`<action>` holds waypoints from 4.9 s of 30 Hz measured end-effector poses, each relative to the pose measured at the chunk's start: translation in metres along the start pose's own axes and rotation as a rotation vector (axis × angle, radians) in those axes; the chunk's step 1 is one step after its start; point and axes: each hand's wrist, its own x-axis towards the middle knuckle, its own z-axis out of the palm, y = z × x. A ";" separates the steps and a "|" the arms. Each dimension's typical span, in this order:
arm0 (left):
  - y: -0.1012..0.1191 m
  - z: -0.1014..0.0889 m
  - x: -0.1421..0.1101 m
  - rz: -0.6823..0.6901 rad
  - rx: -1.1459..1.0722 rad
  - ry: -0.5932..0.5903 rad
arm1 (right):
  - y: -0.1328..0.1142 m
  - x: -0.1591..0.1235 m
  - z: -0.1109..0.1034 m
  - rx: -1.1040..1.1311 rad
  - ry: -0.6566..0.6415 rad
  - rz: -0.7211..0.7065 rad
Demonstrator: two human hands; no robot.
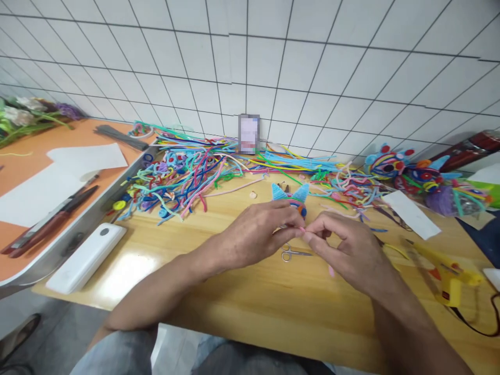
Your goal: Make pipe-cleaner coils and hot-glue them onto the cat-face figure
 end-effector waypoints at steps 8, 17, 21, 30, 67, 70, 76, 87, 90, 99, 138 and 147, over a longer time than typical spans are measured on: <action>0.002 0.005 0.002 -0.073 -0.191 0.067 | 0.004 -0.003 -0.001 -0.023 0.003 -0.005; 0.004 0.022 0.009 -0.296 -0.886 0.127 | 0.007 -0.010 0.008 0.242 0.138 0.083; -0.002 0.002 0.010 -0.133 -0.467 -0.050 | -0.001 -0.003 -0.006 0.050 -0.051 0.121; 0.006 -0.016 0.001 0.033 0.059 -0.255 | -0.007 -0.004 -0.004 -0.001 -0.111 0.082; -0.002 0.022 0.008 -0.281 -0.733 0.179 | 0.014 0.008 0.012 0.689 -0.049 0.286; -0.002 0.003 0.007 -0.059 -0.371 0.129 | 0.010 0.008 0.006 0.647 -0.129 0.306; 0.000 -0.006 0.002 -0.029 -0.178 0.007 | 0.003 0.004 -0.001 0.669 -0.255 0.357; 0.006 0.033 0.003 -0.432 -0.973 0.213 | 0.024 0.003 0.017 0.734 -0.068 0.281; 0.004 0.024 0.004 -0.300 -0.720 0.143 | 0.028 0.004 0.011 0.667 -0.101 0.284; 0.006 -0.011 -0.001 -0.005 -0.095 -0.078 | 0.006 0.002 -0.005 0.537 -0.310 0.404; -0.006 0.003 0.005 -0.103 -0.414 0.017 | 0.013 0.007 -0.006 0.482 -0.273 0.277; -0.005 0.011 0.007 -0.285 -0.765 0.071 | 0.011 0.005 0.002 0.501 -0.146 0.249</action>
